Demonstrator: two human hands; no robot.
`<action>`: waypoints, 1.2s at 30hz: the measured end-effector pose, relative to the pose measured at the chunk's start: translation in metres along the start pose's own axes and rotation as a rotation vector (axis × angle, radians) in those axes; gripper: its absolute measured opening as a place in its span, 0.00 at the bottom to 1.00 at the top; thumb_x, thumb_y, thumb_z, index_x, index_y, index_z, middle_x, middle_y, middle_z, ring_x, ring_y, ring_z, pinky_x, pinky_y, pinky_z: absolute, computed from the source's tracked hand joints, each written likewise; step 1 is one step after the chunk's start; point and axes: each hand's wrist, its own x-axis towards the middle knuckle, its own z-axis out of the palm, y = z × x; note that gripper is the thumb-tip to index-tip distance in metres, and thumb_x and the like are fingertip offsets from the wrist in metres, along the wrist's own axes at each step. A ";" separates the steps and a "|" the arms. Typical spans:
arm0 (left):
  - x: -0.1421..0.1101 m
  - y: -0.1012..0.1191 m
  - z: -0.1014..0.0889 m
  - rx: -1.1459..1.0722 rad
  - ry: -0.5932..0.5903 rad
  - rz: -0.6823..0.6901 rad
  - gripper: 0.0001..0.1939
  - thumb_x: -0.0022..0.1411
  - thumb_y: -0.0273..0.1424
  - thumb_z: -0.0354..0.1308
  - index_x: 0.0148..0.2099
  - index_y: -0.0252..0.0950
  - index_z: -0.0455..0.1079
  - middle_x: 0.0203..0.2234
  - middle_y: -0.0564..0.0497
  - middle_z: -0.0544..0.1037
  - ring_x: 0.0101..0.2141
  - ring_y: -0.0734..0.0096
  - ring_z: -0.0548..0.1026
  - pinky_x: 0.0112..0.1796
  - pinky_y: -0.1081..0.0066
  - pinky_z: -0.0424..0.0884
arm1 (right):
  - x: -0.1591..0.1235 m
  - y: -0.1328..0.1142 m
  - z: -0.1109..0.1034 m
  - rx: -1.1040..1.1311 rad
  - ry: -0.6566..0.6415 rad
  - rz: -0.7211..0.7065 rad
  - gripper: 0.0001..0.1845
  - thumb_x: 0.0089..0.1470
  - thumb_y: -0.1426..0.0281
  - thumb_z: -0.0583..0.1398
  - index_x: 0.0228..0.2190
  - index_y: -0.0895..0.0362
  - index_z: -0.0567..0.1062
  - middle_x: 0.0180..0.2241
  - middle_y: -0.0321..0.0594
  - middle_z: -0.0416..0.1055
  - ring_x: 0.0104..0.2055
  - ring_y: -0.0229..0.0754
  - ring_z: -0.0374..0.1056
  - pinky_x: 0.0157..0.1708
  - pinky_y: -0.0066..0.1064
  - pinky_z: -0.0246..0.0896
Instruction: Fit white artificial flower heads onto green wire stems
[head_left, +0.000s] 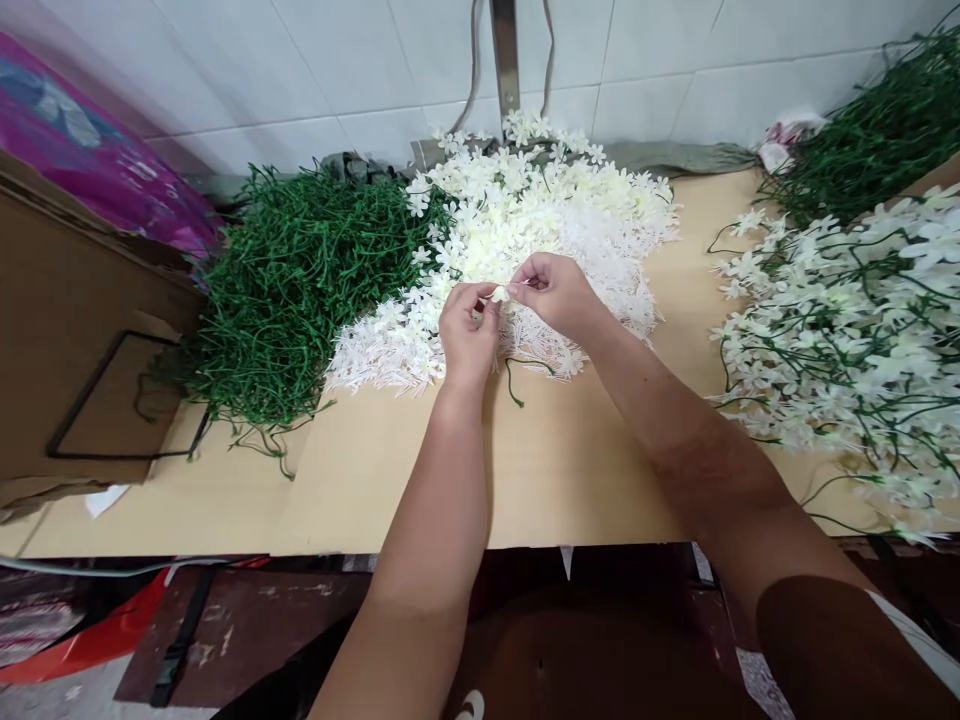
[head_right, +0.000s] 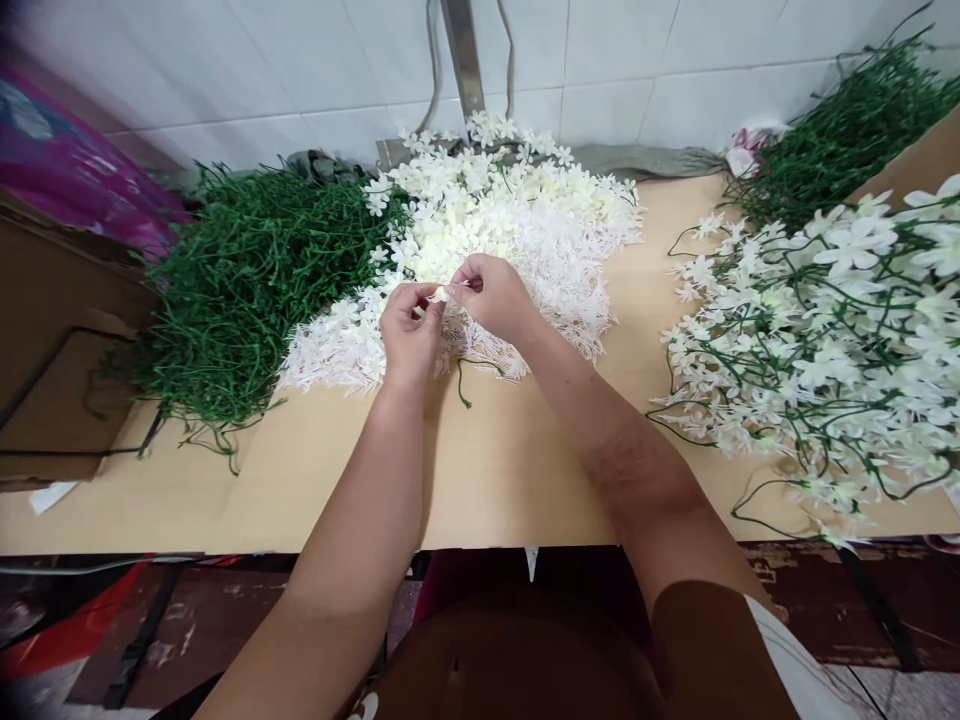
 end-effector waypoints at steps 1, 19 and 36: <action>0.000 0.000 0.001 -0.047 0.006 -0.058 0.01 0.57 0.29 0.62 0.32 0.37 0.72 0.28 0.53 0.72 0.29 0.74 0.69 0.35 0.71 0.67 | -0.001 0.000 -0.002 0.011 0.017 0.002 0.08 0.49 0.78 0.60 0.22 0.57 0.67 0.20 0.30 0.60 0.25 0.32 0.56 0.30 0.30 0.56; -0.005 0.011 0.008 -0.287 -0.098 -0.249 0.16 0.55 0.41 0.64 0.26 0.37 0.65 0.20 0.56 0.67 0.23 0.78 0.64 0.26 0.75 0.60 | 0.001 0.021 0.006 -0.035 0.020 -0.064 0.08 0.52 0.76 0.58 0.25 0.55 0.64 0.25 0.35 0.67 0.30 0.36 0.65 0.36 0.33 0.64; -0.007 0.009 0.006 -0.137 -0.182 -0.159 0.15 0.57 0.42 0.61 0.27 0.37 0.65 0.20 0.56 0.62 0.22 0.77 0.58 0.24 0.73 0.56 | -0.006 0.010 0.003 -0.249 0.048 -0.046 0.08 0.52 0.76 0.56 0.25 0.55 0.61 0.25 0.35 0.64 0.29 0.37 0.60 0.32 0.31 0.55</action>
